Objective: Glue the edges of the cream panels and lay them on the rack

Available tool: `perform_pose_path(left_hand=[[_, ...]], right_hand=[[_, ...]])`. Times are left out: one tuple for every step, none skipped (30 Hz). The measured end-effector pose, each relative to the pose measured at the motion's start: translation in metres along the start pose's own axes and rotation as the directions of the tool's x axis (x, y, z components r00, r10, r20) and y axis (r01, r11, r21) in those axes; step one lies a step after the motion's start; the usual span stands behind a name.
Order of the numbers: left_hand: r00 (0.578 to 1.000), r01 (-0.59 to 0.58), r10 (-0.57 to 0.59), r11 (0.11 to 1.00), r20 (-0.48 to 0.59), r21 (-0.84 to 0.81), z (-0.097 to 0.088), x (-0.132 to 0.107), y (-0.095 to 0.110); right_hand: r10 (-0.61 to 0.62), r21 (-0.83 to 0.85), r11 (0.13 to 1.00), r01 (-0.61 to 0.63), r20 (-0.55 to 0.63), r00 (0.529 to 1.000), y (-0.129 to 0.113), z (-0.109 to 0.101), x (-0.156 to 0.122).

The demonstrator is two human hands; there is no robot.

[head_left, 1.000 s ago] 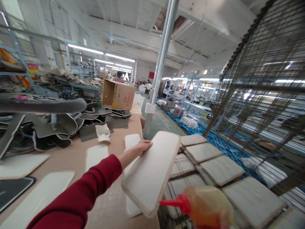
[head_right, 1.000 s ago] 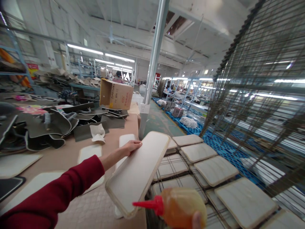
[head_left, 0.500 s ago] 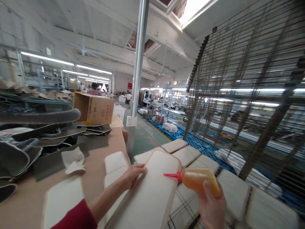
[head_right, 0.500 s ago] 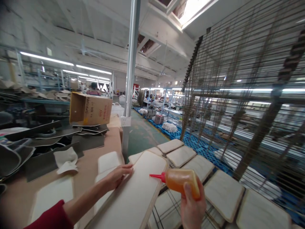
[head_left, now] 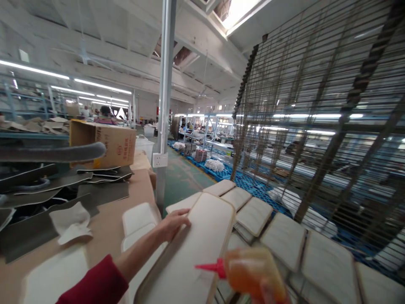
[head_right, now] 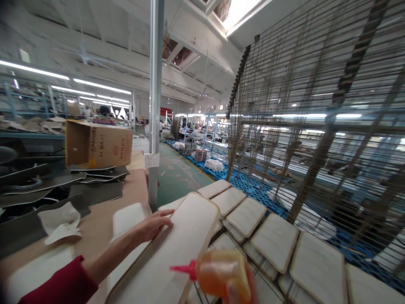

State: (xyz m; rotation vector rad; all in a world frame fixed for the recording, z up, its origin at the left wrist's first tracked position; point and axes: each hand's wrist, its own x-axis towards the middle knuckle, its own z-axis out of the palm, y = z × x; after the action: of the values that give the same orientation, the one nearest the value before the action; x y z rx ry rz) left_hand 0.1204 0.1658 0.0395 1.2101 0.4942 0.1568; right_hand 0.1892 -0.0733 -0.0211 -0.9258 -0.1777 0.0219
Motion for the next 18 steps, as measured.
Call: perform_pose_path(left_hand=[[1.0, -0.002, 0.001, 1.0, 0.021, 0.014, 0.008, -0.001, -0.001], [0.999, -0.007, 0.006, 1.0, 0.048, 0.023, 0.016, -0.003, -0.003], [0.997, -0.019, 0.017, 0.999, 0.079, 0.026, 0.025, -0.004, -0.005], [0.994, -0.033, 0.031, 0.999, 0.105, 0.023, 0.034, -0.005, -0.007], [0.991, -0.047, 0.044, 0.999, 0.122, 0.018, 0.042, -0.005, -0.008], [0.991, -0.056, 0.054, 0.998, 0.123, 0.014, 0.049, -0.004, -0.01], [0.992, -0.063, 0.061, 0.998, 0.112, 0.012, 0.056, -0.002, -0.012], [0.993, -0.067, 0.066, 0.998, 0.097, 0.012, 0.061, 0.0, -0.013], [0.994, -0.071, 0.069, 0.997, 0.086, 0.014, 0.066, 0.003, -0.014], [0.994, -0.078, 0.076, 0.997, 0.079, 0.017, 0.07, 0.005, -0.015], [0.993, -0.089, 0.087, 0.996, 0.079, 0.023, 0.075, 0.007, -0.015], [0.991, -0.103, 0.1, 0.994, 0.088, 0.028, 0.079, 0.008, -0.016], [0.989, -0.115, 0.111, 0.993, 0.102, 0.036, 0.085, 0.007, -0.016], [0.986, -0.121, 0.115, 0.992, 0.118, 0.044, 0.091, 0.006, -0.017], [0.985, -0.116, 0.109, 0.992, 0.135, 0.049, 0.098, 0.005, -0.018], [0.984, -0.1, 0.091, 0.994, 0.15, 0.05, 0.105, 0.003, -0.018], [0.984, -0.074, 0.065, 0.996, 0.163, 0.046, 0.113, 0.001, -0.02], [0.985, -0.048, 0.041, 0.998, 0.168, 0.039, 0.12, -0.001, -0.021]], right_hand=[[-0.036, 0.033, 0.999, 0.038, -0.04, 0.999, -0.011, 0.0, 0.016], [-0.088, 0.052, 0.994, 0.093, -0.097, 0.991, -0.021, 0.0, 0.033], [-0.115, 0.06, 0.99, 0.124, -0.126, 0.985, -0.03, -0.001, 0.047], [-0.139, 0.073, 0.986, 0.152, -0.161, 0.977, -0.038, -0.003, 0.057], [-0.147, 0.079, 0.983, 0.163, -0.18, 0.973, -0.042, -0.006, 0.062], [-0.143, 0.082, 0.984, 0.16, -0.188, 0.972, -0.044, -0.01, 0.061], [-0.132, 0.082, 0.985, 0.15, -0.189, 0.973, -0.043, -0.014, 0.054], [-0.117, 0.075, 0.988, 0.133, -0.179, 0.977, -0.039, -0.02, 0.043], [-0.105, 0.066, 0.991, 0.117, -0.166, 0.981, -0.035, -0.027, 0.029], [-0.099, 0.051, 0.993, 0.108, -0.145, 0.984, -0.03, -0.033, 0.014], [-0.1, 0.026, 0.994, 0.104, -0.11, 0.989, -0.027, -0.04, 0.003], [-0.101, 0.004, 0.995, 0.102, -0.083, 0.991, -0.026, -0.046, -0.005], [-0.107, 0.001, 0.994, 0.108, -0.077, 0.991, -0.029, -0.052, -0.007], [-0.118, 0.008, 0.993, 0.119, -0.079, 0.99, -0.036, -0.058, -0.003], [-0.132, 0.024, 0.991, 0.135, -0.087, 0.987, -0.046, -0.064, 0.008], [-0.145, 0.076, 0.985, 0.154, -0.114, 0.983, -0.058, -0.07, 0.022], [-0.176, 0.076, 0.979, 0.19, -0.157, 0.972, -0.071, -0.076, 0.038], [-0.218, 0.071, 0.969, 0.236, -0.202, 0.955, -0.083, -0.083, 0.055]])
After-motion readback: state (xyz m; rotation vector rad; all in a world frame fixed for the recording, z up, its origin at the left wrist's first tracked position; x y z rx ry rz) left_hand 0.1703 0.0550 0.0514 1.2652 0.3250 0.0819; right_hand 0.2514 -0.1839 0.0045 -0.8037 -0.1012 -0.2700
